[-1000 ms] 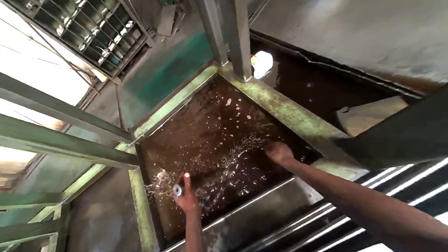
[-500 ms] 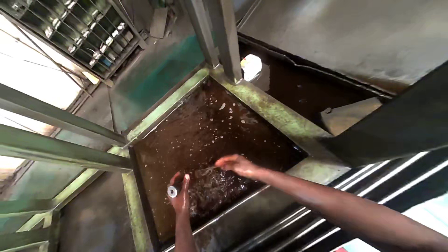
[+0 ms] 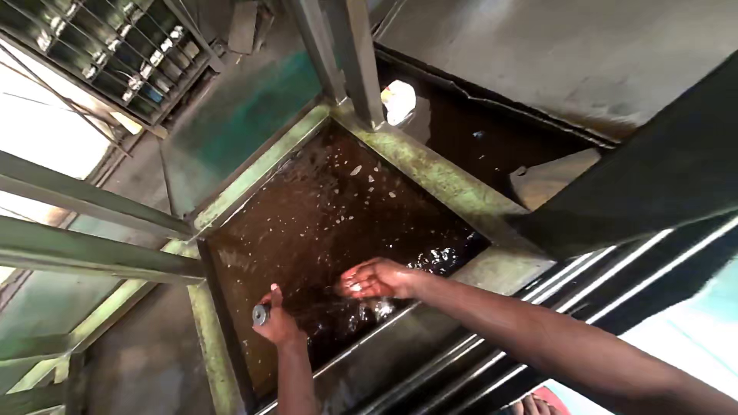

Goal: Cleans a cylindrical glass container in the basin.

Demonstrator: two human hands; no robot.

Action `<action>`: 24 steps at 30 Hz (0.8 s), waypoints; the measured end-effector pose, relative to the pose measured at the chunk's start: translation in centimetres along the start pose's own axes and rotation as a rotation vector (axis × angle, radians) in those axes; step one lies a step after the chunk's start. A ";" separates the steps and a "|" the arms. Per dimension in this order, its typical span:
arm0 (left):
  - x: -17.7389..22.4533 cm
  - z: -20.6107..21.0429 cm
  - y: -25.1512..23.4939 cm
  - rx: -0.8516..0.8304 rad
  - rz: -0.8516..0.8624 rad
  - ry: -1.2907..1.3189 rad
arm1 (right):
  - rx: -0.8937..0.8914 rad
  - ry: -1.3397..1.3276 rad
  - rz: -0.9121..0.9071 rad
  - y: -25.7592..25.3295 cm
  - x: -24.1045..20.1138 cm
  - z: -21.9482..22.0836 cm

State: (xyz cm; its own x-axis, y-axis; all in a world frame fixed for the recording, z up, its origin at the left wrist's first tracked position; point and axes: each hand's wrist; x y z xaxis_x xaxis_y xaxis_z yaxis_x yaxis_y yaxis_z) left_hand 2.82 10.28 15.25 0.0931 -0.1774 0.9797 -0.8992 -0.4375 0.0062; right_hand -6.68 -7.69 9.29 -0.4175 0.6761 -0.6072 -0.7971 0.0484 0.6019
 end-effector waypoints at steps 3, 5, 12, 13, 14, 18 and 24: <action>-0.3 0.1 -0.9 -0.116 0.011 0.111 | -0.229 0.254 -0.278 2.9 -3.2 3.3; -1.4 -0.2 -1.5 -0.218 0.059 0.133 | -0.141 0.449 -0.460 2.8 -4.3 1.5; -2.8 -1.3 -2.9 -0.361 0.380 -0.064 | 0.827 1.036 -0.031 -1.4 -1.4 -12.8; -3.0 -1.2 -2.6 -0.351 0.365 -0.098 | 0.847 1.010 0.021 -1.8 -0.3 -12.9; -3.1 -0.9 -2.1 -0.317 0.353 -0.115 | 0.828 0.918 0.054 -2.3 0.6 -12.0; -2.4 -0.1 -1.6 -0.180 0.228 -0.033 | 0.351 0.052 0.012 -2.9 1.6 -2.3; -2.8 -2.3 -3.0 -0.377 0.153 -0.009 | -0.190 0.190 -0.428 2.7 -4.3 6.0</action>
State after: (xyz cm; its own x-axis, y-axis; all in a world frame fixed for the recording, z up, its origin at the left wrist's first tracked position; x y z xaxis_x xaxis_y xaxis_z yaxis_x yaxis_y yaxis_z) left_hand 4.24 14.12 12.99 -0.0513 -0.2239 0.9733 -0.9966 -0.0514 -0.0643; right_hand -4.39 -6.03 16.64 -0.0933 0.4783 -0.8732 -0.9722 0.1455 0.1836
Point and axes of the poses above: each hand's wrist, its own y-axis away from the middle knuckle, its own z-axis out of the palm, x = y × z, and after that the axes turned 10 degrees about x, right-handed
